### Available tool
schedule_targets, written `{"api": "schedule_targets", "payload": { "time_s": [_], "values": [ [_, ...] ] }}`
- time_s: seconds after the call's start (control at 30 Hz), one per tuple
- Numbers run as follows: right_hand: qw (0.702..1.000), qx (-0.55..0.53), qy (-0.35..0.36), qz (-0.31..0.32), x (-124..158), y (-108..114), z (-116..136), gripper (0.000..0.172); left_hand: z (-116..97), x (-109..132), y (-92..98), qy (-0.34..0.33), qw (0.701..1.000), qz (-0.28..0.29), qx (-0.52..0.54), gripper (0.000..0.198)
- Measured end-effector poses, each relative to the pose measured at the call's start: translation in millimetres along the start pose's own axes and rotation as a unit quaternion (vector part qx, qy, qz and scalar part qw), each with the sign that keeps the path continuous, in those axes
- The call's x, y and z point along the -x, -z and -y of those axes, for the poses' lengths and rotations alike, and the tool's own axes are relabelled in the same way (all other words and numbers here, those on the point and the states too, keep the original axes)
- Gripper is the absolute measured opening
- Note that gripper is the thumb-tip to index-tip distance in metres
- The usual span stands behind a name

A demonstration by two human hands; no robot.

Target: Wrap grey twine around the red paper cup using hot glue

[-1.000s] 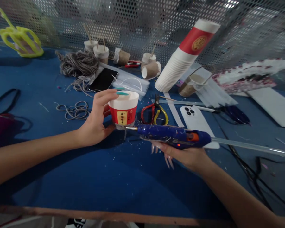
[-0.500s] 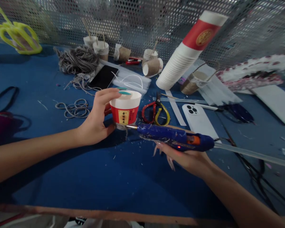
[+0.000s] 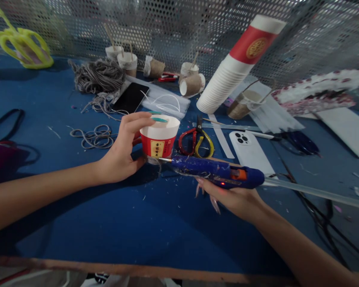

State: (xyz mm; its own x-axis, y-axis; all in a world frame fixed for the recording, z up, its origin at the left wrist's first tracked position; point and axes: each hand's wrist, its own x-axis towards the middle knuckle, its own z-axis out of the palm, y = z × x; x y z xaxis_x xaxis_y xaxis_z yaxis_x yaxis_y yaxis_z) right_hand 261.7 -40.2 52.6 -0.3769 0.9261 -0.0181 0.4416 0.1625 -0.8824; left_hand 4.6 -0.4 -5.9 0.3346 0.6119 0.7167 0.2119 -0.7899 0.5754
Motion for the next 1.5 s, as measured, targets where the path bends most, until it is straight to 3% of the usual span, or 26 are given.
{"api": "schedule_targets", "payload": {
  "time_s": [0.33,0.73,1.13,1.3,1.5],
  "values": [
    [1.0,0.002,-0.023,0.018,0.6,1.0,-2.3,0.013,-0.9,0.0,0.3,0.014,1.0,0.008,-0.008,0.075],
    [1.0,0.007,0.0,0.009,0.1,0.4,-1.2,0.014,-3.0,1.1,0.2,0.037,0.999,0.009,0.004,0.072],
    [1.0,-0.002,-0.023,-0.001,1.9,1.5,1.3,0.015,0.7,1.9,-1.7,0.044,0.997,-0.001,0.061,0.079],
    [0.998,-0.013,-0.046,0.034,2.8,4.0,-0.3,0.014,3.0,2.7,-1.2,0.032,0.997,0.003,0.067,0.079],
    [0.998,-0.025,-0.052,-0.011,4.5,0.2,1.8,0.015,4.2,2.5,-1.2,0.022,0.998,0.008,0.053,0.076]
  ]
}}
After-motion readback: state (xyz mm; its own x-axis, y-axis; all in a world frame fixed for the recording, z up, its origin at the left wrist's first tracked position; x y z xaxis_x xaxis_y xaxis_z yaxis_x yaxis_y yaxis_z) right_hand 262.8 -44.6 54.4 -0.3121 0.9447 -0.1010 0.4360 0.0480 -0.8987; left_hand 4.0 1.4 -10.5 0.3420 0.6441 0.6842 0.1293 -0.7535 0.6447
